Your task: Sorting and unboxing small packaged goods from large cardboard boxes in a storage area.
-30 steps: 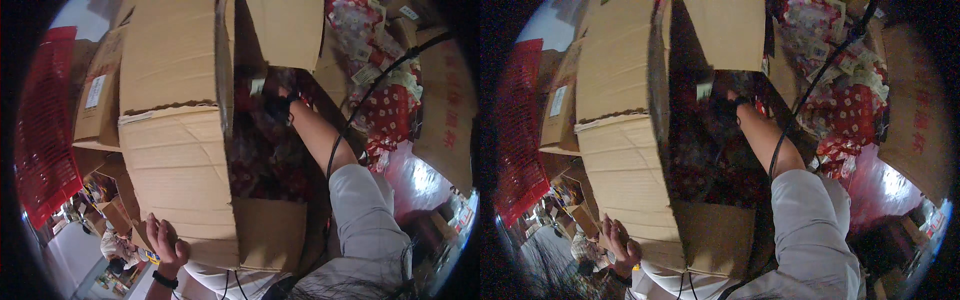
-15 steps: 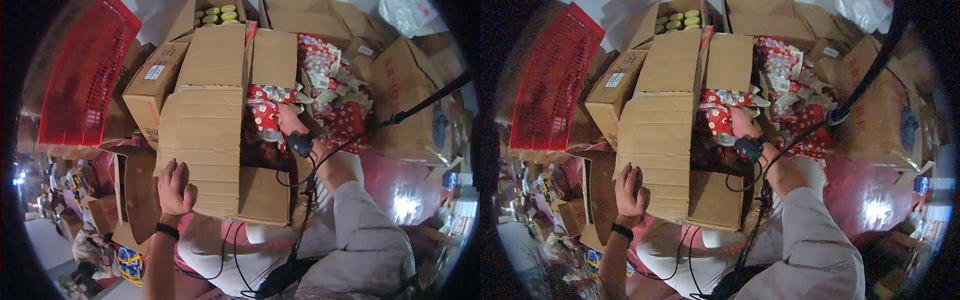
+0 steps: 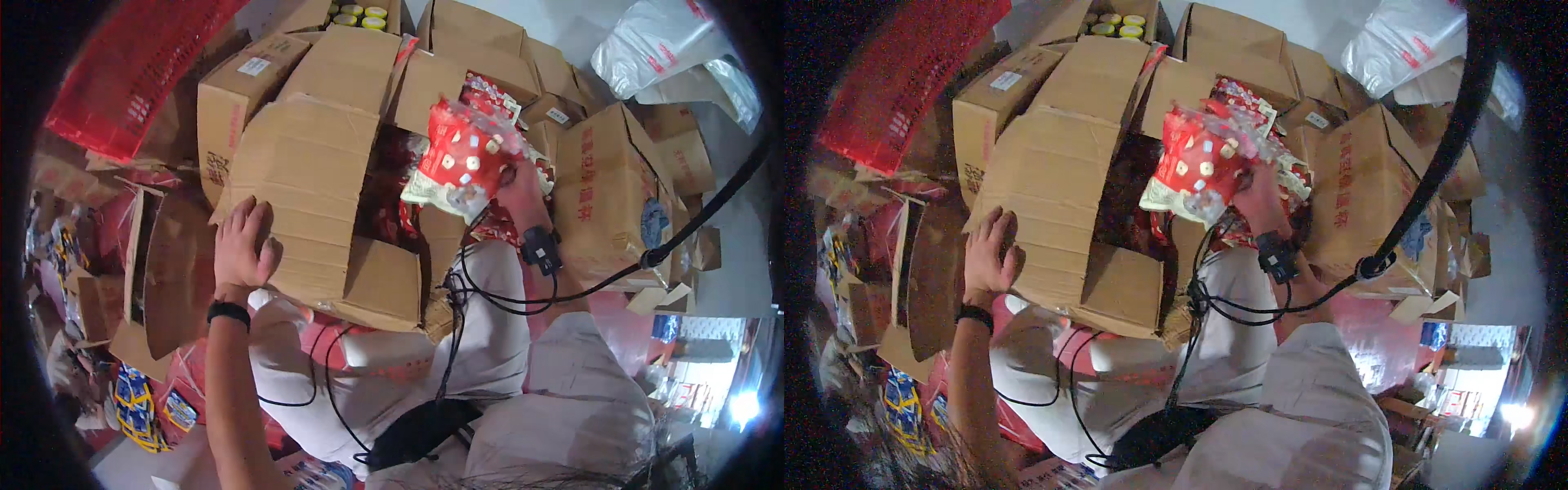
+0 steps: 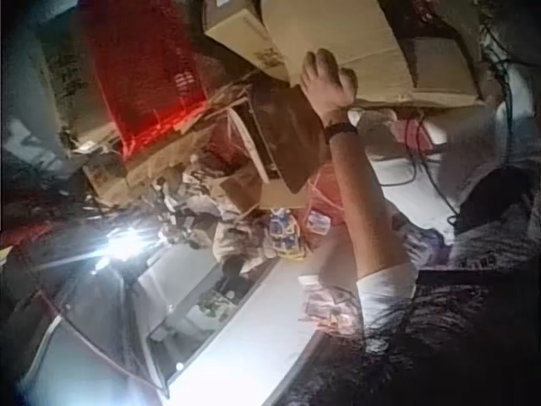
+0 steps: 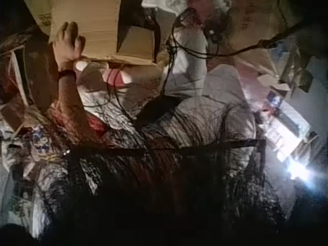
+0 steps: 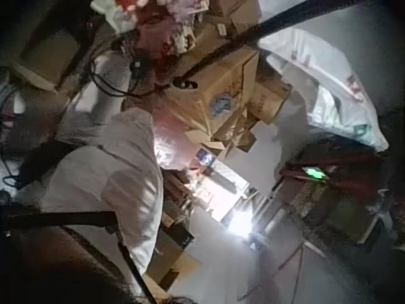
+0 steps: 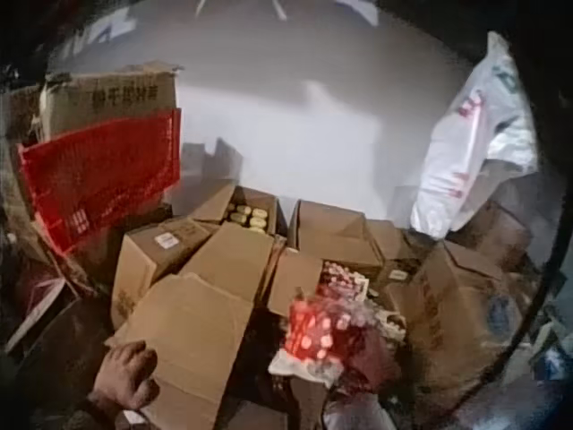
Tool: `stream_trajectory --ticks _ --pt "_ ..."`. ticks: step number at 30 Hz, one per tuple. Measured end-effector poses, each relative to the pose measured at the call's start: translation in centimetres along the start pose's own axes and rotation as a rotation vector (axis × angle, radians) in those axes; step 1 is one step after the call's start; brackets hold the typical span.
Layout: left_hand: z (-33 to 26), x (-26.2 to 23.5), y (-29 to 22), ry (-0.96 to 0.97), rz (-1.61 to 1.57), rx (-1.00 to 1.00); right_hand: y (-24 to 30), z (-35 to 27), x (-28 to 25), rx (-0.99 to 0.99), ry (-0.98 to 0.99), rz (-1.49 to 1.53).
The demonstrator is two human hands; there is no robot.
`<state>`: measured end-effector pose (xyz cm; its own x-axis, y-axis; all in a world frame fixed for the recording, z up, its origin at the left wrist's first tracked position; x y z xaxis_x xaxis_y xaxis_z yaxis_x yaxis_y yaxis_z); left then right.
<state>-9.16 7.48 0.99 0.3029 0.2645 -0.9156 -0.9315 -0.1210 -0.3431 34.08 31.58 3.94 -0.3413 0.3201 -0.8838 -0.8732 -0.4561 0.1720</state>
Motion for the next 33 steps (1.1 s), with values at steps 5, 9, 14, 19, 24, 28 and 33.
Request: stream_trajectory --ticks 5,9,14,19,24,28,33 --pt "0.0 0.3 0.3 0.004 -0.008 -0.008 -5.8 3.8 -3.6 0.189 0.158 0.26" --pt "-0.1 0.3 0.4 0.007 -0.017 -0.023 -12.1 8.0 -2.6 0.038 -0.026 0.444" --pt "-0.1 0.0 0.3 -0.009 0.0 -0.038 -23.2 4.5 3.6 0.96 -0.066 1.343" --pt "-0.1 -0.2 0.2 -0.003 0.001 -0.042 -23.2 3.1 6.6 0.695 -0.107 1.117" --pt "0.1 -0.3 0.3 0.012 -0.017 -0.045 -13.4 3.5 11.6 0.575 0.116 1.368" --pt "0.3 -0.4 0.1 -0.013 -0.001 -0.026 -4.8 2.9 18.1 -0.099 0.523 1.201" --pt "0.2 -0.4 0.4 0.04 -0.001 -0.061 -0.3 -1.3 28.3 0.185 0.844 1.118"
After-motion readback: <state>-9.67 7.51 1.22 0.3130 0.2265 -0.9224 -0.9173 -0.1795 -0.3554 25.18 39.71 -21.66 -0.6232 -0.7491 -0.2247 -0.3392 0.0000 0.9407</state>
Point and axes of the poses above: each hand's wrist, its own z-axis towards the middle knuckle, its own x-axis out of the palm, y = z × x, the point moved 5 cm from there along z, towards the middle knuckle, and after that the axes turned 6 degrees about -x, right-handed, at the moved point
